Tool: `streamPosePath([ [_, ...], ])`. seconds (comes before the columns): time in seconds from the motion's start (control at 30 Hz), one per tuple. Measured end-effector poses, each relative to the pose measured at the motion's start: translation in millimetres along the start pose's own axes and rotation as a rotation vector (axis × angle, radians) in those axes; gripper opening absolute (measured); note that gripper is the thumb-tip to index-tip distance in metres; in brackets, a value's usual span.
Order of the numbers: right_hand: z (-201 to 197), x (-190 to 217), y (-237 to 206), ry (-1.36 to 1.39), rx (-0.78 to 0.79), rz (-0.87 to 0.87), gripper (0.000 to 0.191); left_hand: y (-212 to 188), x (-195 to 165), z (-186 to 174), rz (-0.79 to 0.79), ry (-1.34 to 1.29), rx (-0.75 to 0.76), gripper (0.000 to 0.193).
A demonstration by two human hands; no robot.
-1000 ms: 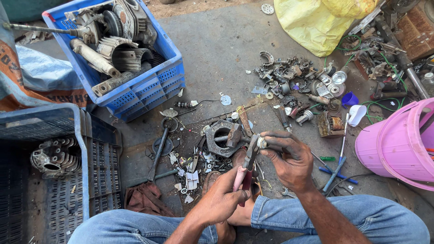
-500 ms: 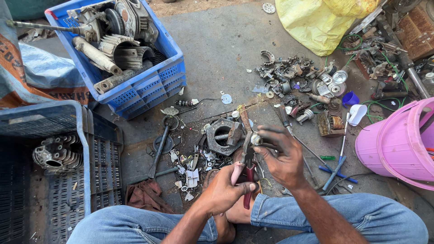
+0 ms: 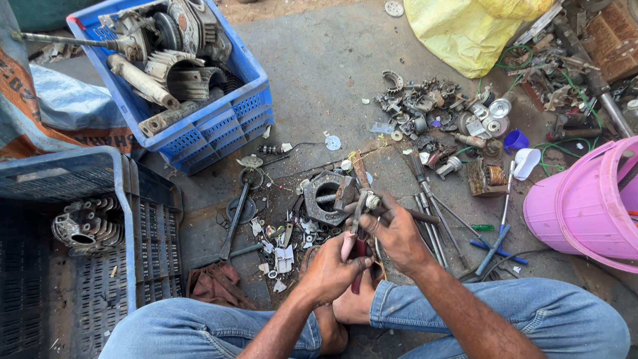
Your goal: The person sits on the floor and uses pliers and a hammer to disassemble and adjust small metal components. They repeatedly strike parts on a metal block and manipulate them with pliers, occasionally picking up new pieces from the surrounding area.
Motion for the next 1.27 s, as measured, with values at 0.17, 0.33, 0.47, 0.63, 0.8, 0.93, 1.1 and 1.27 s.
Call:
streamPosePath([
  [0.17, -4, -17, 1, 0.22, -0.033, 0.095, 0.048, -1, 3, 3, -0.247, -0.1, 0.097, 0.029],
  [0.33, -13, -34, 4, 0.539, -0.005, 0.152, 0.041, 4, 9, -2, -0.153, -0.115, 0.118, 0.026],
  [0.47, -14, -42, 4, 0.664, 0.004, 0.12, 0.036, 7, 24, 4, -0.15, -0.144, 0.153, 0.026],
  [0.63, -16, -53, 3, 0.644, -0.041, 0.169, 0.036, 11, 42, 20, -0.308, -0.535, 0.246, 0.029],
  [0.8, -27, -70, 7, 0.624, -0.137, 0.229, 0.035, 9, 59, 20, -0.322, -0.617, 0.277, 0.039],
  [0.93, -33, -92, 8, 0.555, -0.136, 0.242, 0.034, 11, 80, 34, -0.338, -0.598, 0.268, 0.04],
  [1.1, -33, -128, 16, 0.505, -0.163, 0.44, 0.033, 23, 124, 54, -0.374, -0.558, 0.189, 0.033],
  [1.27, -31, -139, 22, 0.564, -0.078, 0.435, 0.041, 32, 168, 57, -0.423, -0.529, 0.156, 0.042],
])
Point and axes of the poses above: each hand's wrist, its own y-axis towards the middle knuckle, its own z-axis out of the palm, x = y × z, the point moved 4 cm from there along y, towards the middle knuckle
